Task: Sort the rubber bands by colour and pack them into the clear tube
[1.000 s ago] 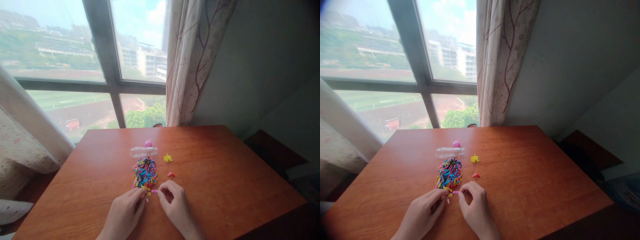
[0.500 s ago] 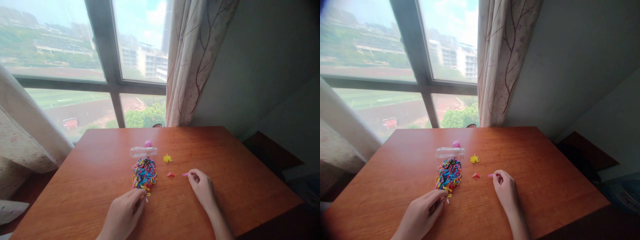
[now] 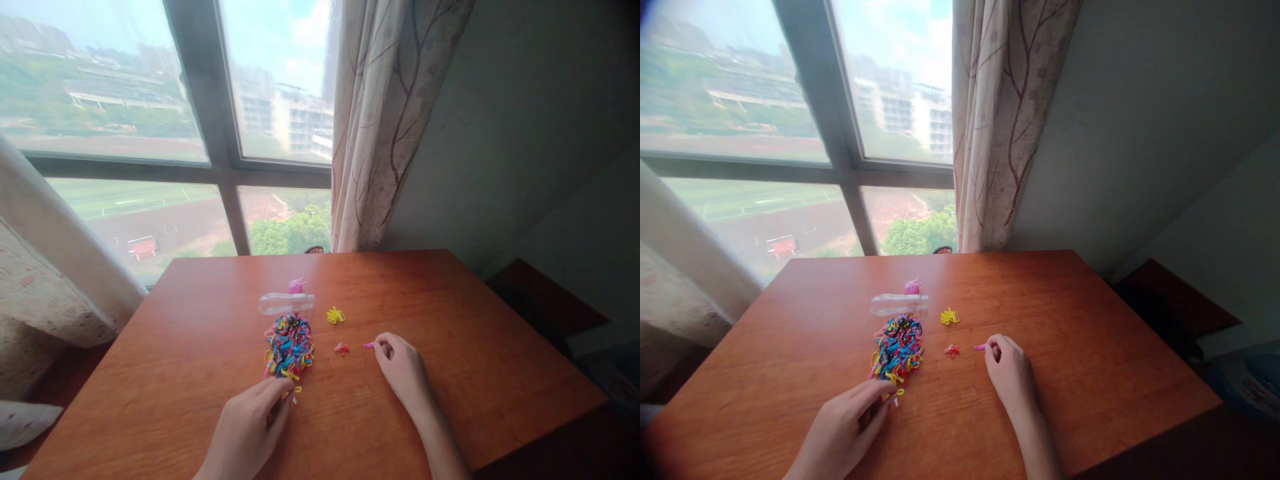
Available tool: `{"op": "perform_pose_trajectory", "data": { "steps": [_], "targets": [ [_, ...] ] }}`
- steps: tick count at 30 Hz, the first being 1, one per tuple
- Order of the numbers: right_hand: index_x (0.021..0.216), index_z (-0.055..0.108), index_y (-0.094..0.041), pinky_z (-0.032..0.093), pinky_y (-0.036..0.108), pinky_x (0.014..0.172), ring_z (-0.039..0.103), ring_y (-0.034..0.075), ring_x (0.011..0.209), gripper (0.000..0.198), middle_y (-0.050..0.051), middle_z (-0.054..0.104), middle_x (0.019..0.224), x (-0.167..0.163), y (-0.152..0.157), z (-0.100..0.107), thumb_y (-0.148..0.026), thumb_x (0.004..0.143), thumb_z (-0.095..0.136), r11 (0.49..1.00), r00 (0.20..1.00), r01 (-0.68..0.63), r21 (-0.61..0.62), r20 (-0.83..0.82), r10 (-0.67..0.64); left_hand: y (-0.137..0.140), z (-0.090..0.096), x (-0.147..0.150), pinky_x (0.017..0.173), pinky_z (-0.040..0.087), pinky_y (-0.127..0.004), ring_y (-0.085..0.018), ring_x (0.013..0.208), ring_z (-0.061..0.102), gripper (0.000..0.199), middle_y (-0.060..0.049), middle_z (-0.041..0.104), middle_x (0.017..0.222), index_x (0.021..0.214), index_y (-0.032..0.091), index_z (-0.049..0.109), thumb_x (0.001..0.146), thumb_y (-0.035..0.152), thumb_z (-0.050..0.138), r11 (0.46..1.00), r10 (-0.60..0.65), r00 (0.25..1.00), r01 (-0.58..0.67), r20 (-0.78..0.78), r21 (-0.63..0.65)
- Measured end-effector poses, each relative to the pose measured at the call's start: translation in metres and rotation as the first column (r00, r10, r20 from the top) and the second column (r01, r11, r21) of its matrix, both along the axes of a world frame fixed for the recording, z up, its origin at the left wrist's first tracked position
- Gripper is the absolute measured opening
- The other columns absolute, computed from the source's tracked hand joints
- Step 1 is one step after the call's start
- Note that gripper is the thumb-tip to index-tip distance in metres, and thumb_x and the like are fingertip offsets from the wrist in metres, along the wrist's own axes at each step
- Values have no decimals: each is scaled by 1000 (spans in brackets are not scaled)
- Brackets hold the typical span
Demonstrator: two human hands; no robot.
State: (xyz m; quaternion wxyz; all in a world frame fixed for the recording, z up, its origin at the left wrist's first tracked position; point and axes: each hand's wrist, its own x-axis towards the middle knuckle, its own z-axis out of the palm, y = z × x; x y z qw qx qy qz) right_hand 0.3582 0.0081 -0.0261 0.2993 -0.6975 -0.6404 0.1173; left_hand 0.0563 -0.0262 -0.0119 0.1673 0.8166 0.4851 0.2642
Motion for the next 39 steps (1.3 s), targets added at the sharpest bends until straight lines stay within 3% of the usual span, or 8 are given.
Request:
{"op": "perform_pose_trajectory", "data": {
  "steps": [10, 13, 17, 21, 26, 29, 33, 39],
  "targets": [
    [72, 64, -21, 39, 26, 57, 59, 17, 60, 20, 3, 67, 69, -8, -4, 7, -27, 86, 51, 999, 997, 47, 2, -66, -47, 6, 3, 3, 56, 45, -18, -11, 58, 64, 17, 3, 69, 71, 92, 24, 63, 93, 20, 47, 999, -12, 1000, 12, 1, 33],
    [74, 64, -20, 38, 25, 56, 57, 16, 59, 19, 2, 65, 68, -31, -11, 11, -26, 87, 51, 1000, 991, -16, 1, -130, 16, 19, 20, 14, 54, 44, -19, -12, 57, 64, 19, 2, 69, 70, 91, 23, 64, 94, 23, 45, 998, -18, 998, 21, -53, 57],
    [71, 61, -21, 36, 23, 55, 55, 14, 58, 19, 0, 62, 66, -73, -27, 11, -20, 87, 50, 986, 966, -166, 10, -198, 165, 49, 54, 44, 61, 47, -22, -16, 71, 70, 24, -1, 72, 81, 92, 23, 65, 95, 21, 41, 998, -46, 964, 58, -262, 37],
    [71, 59, -21, 36, 23, 59, 58, 15, 63, 17, -1, 63, 69, -97, -41, 7, -13, 84, 52, 981, 971, -192, 35, -136, 194, 84, 72, 73, 59, 47, -26, -20, 73, 70, 25, -3, 73, 84, 90, 22, 65, 95, 23, 40, 997, -63, 918, 76, -391, 20],
    [74, 59, -22, 38, 24, 64, 59, 16, 66, 17, 0, 63, 71, -98, -45, 3, -8, 81, 53, 979, 974, -185, 82, -117, 194, 117, 63, 93, 63, 50, -31, -24, 76, 71, 19, -8, 73, 85, 89, 18, 66, 93, 20, 48, 992, -119, 875, 121, -469, -27],
    [74, 59, -22, 37, 24, 63, 59, 16, 67, 17, -1, 63, 71, -97, -45, 1, -7, 80, 53, 977, 971, -194, 92, -125, 205, 127, 55, 99, 68, 54, -34, -21, 77, 69, 15, -6, 71, 87, 93, 16, 66, 94, 23, 53, 990, -144, 850, 121, -506, -78],
    [74, 58, -22, 35, 25, 62, 57, 15, 66, 17, -1, 61, 71, -98, -45, -1, -7, 81, 53, 978, 970, -202, 61, -127, 208, 128, 51, 101, 74, 56, -35, -17, 82, 68, 21, -5, 70, 96, 105, 15, 64, 94, 32, 57, 989, -142, 846, 98, -514, -113],
    [76, 58, -22, 35, 26, 65, 58, 16, 70, 18, -1, 62, 74, -97, -45, -2, -6, 81, 53, 977, 966, -210, 41, -143, 214, 115, 61, 89, 65, 49, -29, -24, 79, 72, 17, -8, 74, 88, 96, 20, 65, 92, 23, 49, 997, -73, 896, 51, -437, -63]
  ]
}}
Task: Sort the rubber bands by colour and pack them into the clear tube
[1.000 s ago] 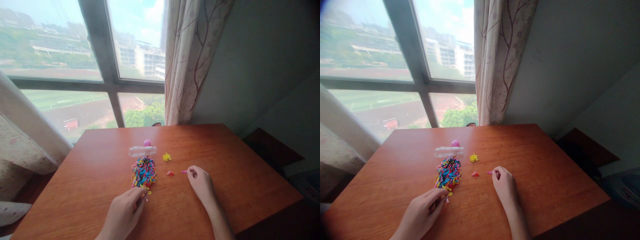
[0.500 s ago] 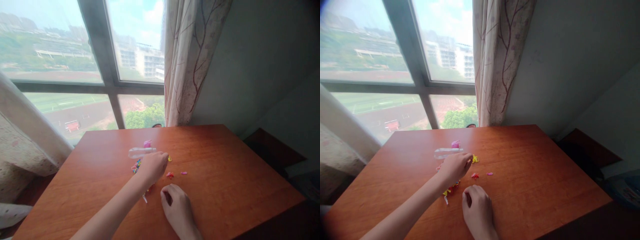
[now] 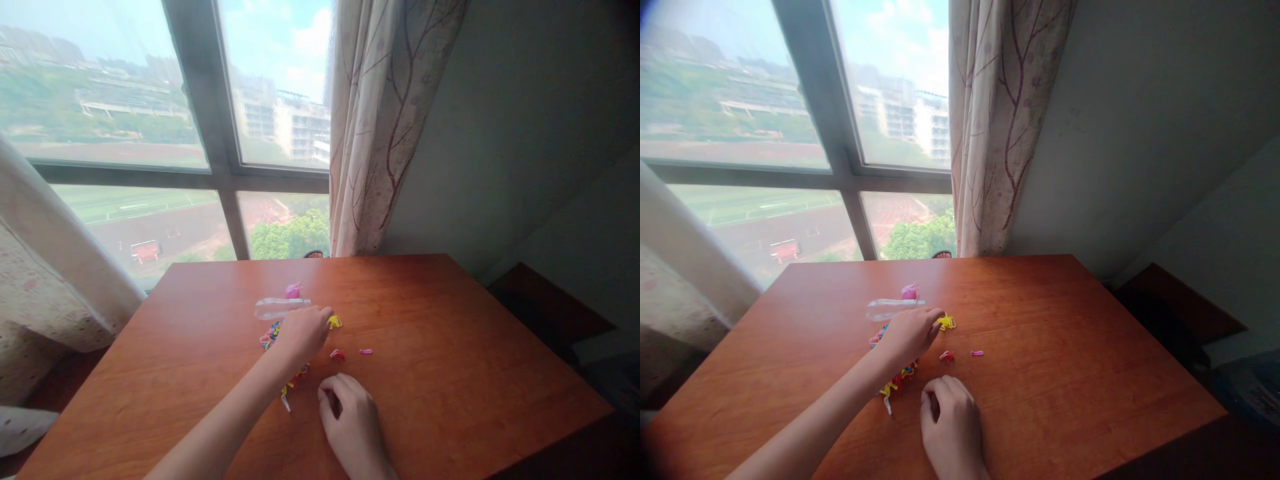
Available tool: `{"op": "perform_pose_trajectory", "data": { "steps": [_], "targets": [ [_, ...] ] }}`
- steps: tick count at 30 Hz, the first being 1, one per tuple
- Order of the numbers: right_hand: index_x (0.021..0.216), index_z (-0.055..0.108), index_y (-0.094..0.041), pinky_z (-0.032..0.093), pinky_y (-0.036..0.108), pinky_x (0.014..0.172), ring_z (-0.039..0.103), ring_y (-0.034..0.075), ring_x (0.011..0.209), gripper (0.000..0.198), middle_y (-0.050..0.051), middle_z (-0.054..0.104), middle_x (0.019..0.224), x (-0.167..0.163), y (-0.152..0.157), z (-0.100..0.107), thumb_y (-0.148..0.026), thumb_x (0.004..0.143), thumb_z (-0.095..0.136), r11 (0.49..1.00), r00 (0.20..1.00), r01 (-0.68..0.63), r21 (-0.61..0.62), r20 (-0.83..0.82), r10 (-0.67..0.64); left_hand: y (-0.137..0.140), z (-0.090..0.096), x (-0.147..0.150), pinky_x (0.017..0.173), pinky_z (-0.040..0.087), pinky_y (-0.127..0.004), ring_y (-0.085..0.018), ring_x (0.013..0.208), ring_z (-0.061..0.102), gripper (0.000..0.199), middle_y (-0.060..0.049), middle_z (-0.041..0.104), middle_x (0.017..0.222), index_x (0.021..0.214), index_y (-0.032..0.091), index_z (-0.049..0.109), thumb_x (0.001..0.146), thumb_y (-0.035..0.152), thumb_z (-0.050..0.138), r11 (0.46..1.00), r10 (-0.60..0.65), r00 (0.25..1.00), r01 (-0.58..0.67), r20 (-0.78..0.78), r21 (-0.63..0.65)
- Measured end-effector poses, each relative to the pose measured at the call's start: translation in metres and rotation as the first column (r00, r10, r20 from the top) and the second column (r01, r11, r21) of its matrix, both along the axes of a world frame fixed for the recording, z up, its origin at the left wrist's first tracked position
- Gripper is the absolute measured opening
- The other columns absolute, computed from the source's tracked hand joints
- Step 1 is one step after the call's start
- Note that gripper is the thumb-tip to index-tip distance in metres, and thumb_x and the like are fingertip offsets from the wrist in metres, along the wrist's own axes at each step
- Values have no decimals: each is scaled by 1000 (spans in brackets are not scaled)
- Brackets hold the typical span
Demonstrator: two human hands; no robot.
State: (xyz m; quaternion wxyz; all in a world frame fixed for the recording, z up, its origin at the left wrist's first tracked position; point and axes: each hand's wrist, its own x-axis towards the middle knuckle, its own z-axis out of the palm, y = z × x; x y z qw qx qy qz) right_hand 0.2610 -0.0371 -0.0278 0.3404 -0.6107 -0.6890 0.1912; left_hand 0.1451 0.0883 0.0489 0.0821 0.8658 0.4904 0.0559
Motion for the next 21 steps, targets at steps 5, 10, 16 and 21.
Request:
{"op": "perform_pose_trajectory", "data": {
  "steps": [5, 10, 16, 21],
  "targets": [
    [74, 56, -22, 33, 26, 65, 56, 16, 69, 17, -2, 60, 72, -1, 0, 1, -8, 83, 55, 1000, 999, -4, 18, 43, 3, -25, 11, -33, 62, 46, -26, -22, 76, 70, 24, -5, 74, 85, 95, 23, 65, 95, 27, 42, 996, 72, 993, -76, 98, 41],
    [74, 55, -22, 32, 26, 63, 55, 15, 68, 17, -2, 60, 71, -2, 0, 4, -9, 83, 55, 999, 996, -7, 47, 90, 3, -60, 3, -69, 59, 45, -22, -16, 67, 68, 20, -1, 73, 79, 97, 24, 66, 93, 29, 47, 989, 122, 945, -143, 305, 46],
    [73, 56, -22, 31, 26, 63, 55, 15, 68, 17, -3, 60, 71, -15, -5, 14, -7, 80, 59, 997, 992, -68, 28, 112, 65, -96, -32, -94, 53, 46, -18, -12, 54, 63, 17, 2, 71, 67, 90, 23, 68, 90, 27, 52, 984, 141, 873, -176, 468, 32],
    [75, 58, -23, 32, 26, 61, 57, 16, 69, 16, -3, 62, 72, -30, -9, 21, -10, 75, 67, 992, 986, -123, 0, 109, 122, -110, -55, -101, 61, 53, -19, -14, 64, 70, 17, 0, 76, 78, 88, 23, 70, 88, 25, 52, 974, 190, 801, -226, 568, -8]
  ]
}}
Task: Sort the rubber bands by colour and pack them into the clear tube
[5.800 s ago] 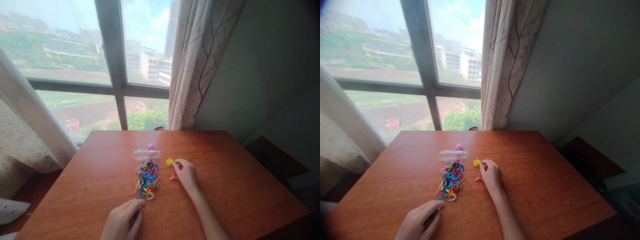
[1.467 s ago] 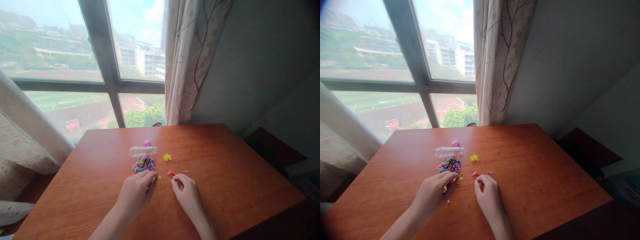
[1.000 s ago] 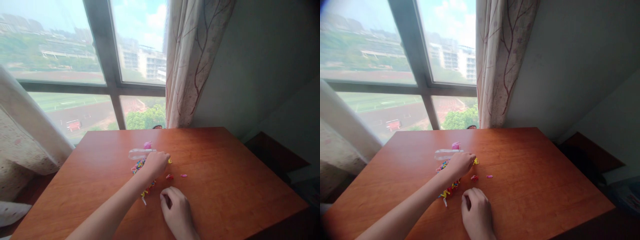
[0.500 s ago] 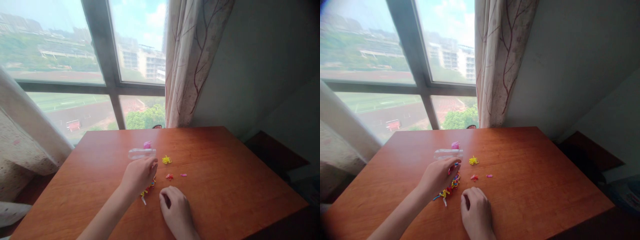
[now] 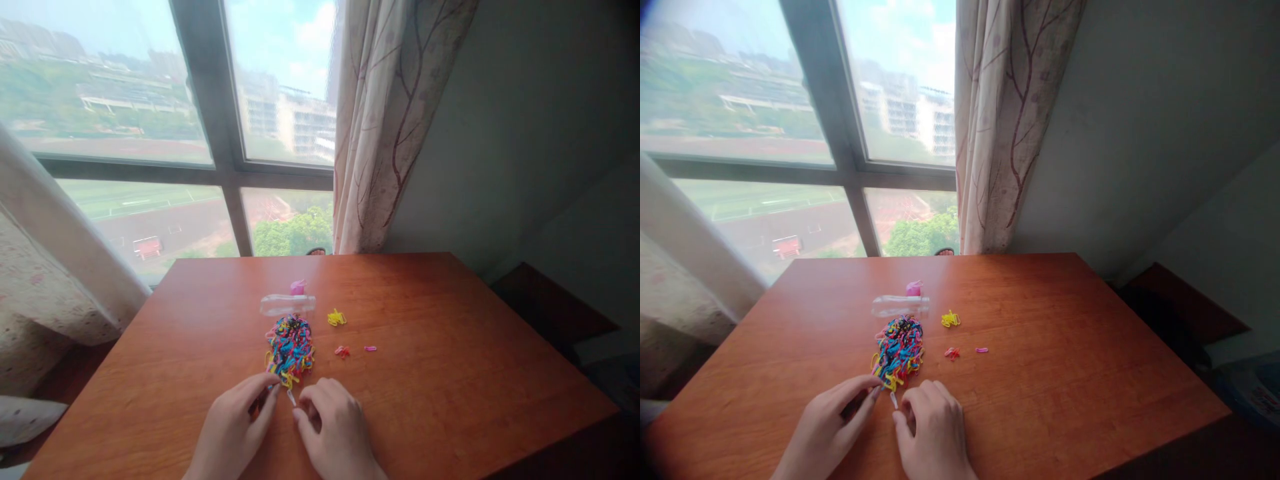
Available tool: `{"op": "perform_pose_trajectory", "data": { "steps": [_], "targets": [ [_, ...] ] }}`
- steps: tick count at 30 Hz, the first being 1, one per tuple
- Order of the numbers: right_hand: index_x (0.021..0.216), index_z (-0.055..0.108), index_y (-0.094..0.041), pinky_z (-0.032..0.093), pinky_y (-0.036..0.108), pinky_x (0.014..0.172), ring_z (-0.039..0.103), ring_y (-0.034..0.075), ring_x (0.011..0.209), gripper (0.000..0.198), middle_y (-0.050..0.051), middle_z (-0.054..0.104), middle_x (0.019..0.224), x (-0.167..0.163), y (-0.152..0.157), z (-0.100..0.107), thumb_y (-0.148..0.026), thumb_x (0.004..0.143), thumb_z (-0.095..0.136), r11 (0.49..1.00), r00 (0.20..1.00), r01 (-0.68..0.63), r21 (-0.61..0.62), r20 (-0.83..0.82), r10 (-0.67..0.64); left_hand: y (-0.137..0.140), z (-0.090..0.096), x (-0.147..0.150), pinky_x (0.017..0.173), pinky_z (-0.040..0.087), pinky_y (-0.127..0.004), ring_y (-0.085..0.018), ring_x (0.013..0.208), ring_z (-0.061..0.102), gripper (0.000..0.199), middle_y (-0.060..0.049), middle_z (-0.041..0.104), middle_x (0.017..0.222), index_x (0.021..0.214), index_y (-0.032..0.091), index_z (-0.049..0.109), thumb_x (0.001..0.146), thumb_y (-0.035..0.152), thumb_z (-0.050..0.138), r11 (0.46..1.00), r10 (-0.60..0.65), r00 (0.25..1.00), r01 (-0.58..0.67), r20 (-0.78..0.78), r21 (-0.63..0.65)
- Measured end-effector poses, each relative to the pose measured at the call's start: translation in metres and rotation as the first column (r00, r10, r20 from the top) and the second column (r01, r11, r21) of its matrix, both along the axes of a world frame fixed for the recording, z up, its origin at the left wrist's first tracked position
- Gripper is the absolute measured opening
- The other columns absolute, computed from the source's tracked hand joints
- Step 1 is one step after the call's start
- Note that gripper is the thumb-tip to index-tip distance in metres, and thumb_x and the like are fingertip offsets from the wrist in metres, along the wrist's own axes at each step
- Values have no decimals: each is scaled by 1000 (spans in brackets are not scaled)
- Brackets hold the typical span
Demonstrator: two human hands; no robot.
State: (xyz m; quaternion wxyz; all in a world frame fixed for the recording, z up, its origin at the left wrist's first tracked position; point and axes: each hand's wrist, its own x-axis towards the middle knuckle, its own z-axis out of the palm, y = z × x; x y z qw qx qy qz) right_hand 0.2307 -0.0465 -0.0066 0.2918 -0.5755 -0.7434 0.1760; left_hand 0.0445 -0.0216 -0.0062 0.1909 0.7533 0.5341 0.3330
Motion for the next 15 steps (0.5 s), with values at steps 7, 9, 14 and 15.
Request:
{"op": "perform_pose_trajectory", "data": {
  "steps": [7, 9, 14, 15],
  "targets": [
    [76, 58, -23, 33, 27, 62, 57, 16, 71, 16, -1, 63, 76, -8, 0, -5, -8, 81, 58, 998, 999, -6, 55, 31, 4, 0, -4, 4, 63, 56, -20, -16, 64, 71, 18, 0, 76, 77, 88, 24, 70, 87, 24, 52, 1000, 5, 999, -5, -41, 6],
    [76, 58, -23, 34, 27, 62, 57, 16, 71, 16, -1, 63, 75, -7, 1, -7, -8, 82, 58, 999, 1000, -2, 34, -2, 2, 0, -3, 5, 64, 56, -20, -15, 66, 72, 18, 0, 77, 80, 88, 25, 70, 87, 23, 52, 1000, -3, 999, 3, -42, 14],
    [77, 61, -22, 38, 24, 61, 57, 14, 66, 14, -1, 61, 72, 16, 8, -11, -15, 87, 55, 998, 990, 69, -9, -126, -70, -2, -3, 4, 61, 54, -20, -15, 64, 71, 20, 0, 77, 80, 92, 25, 69, 87, 22, 50, 1000, -16, 998, 17, -56, 12],
    [78, 62, -22, 39, 23, 59, 56, 14, 63, 14, 0, 61, 71, 25, 10, -12, -18, 89, 54, 995, 984, 100, -1, -146, -99, -2, -3, 4, 60, 54, -20, -15, 62, 70, 21, 0, 76, 79, 92, 25, 69, 87, 21, 49, 1000, -19, 998, 20, -61, 12]
  ]
}}
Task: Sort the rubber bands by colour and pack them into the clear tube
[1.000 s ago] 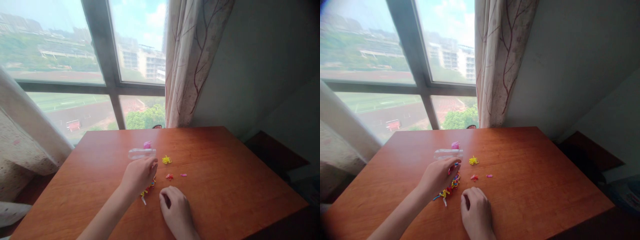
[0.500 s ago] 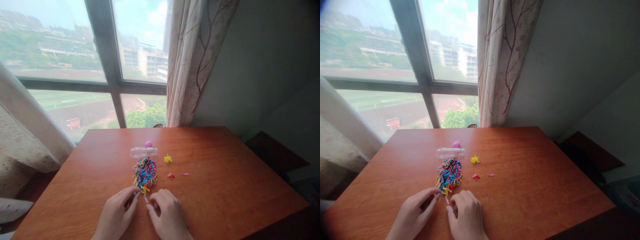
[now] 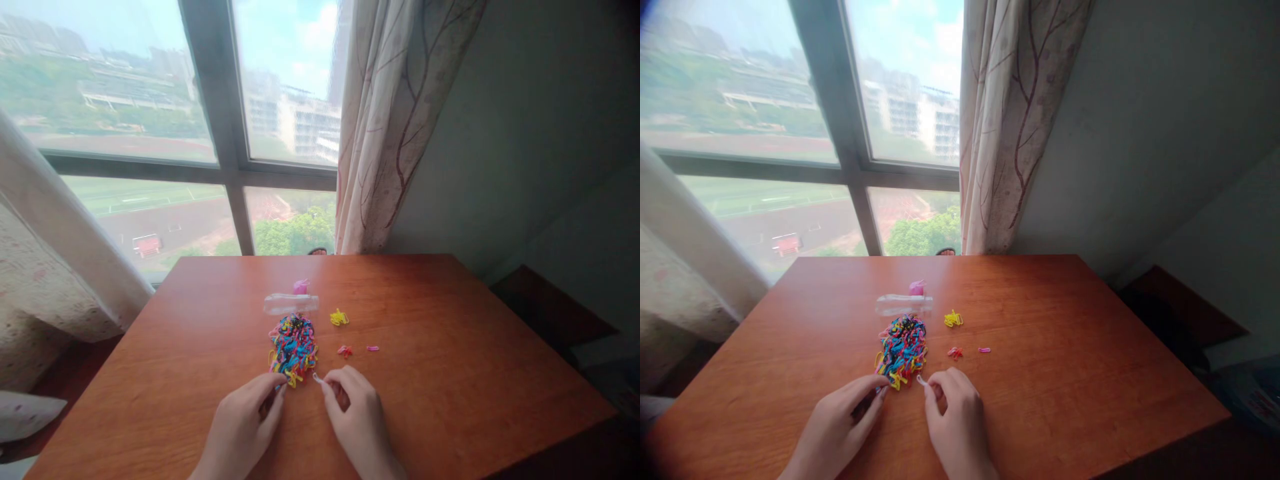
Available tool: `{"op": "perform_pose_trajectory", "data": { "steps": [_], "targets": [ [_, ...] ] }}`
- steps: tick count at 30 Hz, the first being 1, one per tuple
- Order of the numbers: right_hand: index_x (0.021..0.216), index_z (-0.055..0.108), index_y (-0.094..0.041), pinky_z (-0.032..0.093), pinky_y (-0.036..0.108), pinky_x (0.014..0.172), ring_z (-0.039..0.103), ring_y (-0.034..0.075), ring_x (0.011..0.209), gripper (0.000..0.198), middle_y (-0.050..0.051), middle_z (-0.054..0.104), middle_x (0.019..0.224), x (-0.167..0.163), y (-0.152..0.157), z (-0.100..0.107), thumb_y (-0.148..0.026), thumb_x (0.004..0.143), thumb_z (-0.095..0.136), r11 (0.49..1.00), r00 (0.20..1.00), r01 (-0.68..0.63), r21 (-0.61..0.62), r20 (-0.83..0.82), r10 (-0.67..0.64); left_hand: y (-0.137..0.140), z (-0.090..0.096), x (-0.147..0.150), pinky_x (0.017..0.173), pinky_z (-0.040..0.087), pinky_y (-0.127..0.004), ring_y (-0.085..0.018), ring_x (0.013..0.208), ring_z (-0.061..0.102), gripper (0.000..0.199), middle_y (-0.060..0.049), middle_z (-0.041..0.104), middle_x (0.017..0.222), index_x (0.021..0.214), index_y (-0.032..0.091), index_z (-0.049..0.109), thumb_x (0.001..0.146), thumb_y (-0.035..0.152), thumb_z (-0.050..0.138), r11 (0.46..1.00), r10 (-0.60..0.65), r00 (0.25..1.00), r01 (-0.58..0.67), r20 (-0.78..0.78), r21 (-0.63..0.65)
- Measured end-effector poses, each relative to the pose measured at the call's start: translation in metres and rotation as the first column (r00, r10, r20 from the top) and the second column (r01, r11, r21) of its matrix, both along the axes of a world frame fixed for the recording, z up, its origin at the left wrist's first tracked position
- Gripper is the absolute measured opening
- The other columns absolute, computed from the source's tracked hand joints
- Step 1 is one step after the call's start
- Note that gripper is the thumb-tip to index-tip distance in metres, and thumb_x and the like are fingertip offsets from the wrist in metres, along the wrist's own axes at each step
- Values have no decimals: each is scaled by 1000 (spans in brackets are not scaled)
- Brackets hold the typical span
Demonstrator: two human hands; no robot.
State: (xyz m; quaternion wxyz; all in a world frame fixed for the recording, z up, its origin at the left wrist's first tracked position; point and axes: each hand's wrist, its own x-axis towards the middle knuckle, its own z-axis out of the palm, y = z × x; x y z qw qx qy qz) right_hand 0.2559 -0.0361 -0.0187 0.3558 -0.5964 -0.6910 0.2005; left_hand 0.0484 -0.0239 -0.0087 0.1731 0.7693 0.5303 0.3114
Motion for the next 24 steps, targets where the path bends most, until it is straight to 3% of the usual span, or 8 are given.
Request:
{"op": "perform_pose_trajectory", "data": {
  "steps": [3, 9, 16, 24],
  "targets": [
    [78, 65, -21, 41, 23, 55, 55, 14, 58, 21, 1, 62, 70, 31, 9, -2, -28, 93, 52, 991, 992, 124, 47, -34, -122, 0, 1, 1, 57, 52, -20, -14, 58, 68, 21, 0, 75, 76, 91, 24, 69, 88, 21, 48, 1000, -5, 1000, 5, -9, 0],
    [80, 67, -20, 44, 25, 57, 58, 16, 60, 32, 5, 66, 75, 77, 18, -4, -44, 94, 50, 950, 950, 292, 111, 82, -302, 0, 3, 2, 56, 50, -19, -14, 57, 68, 22, 1, 74, 75, 93, 25, 68, 88, 21, 47, 1000, -16, 1000, 16, -18, -15],
    [77, 66, -20, 41, 25, 55, 57, 16, 58, 39, 4, 64, 70, 83, 18, -12, -49, 95, 47, 941, 927, 318, 117, 172, -334, -1, -3, 0, 59, 52, -20, -14, 63, 70, 21, 1, 76, 79, 94, 25, 68, 88, 21, 48, 1000, -21, 1000, 21, -19, -14],
    [82, 66, -20, 44, 26, 60, 61, 17, 65, 28, 5, 67, 78, 78, 16, -6, -41, 94, 51, 938, 928, 332, 100, 146, -344, -1, -2, 0, 58, 52, -20, -14, 61, 69, 21, 1, 75, 79, 95, 25, 68, 89, 21, 48, 1000, -21, 1000, 21, -17, -19]
  ]
}}
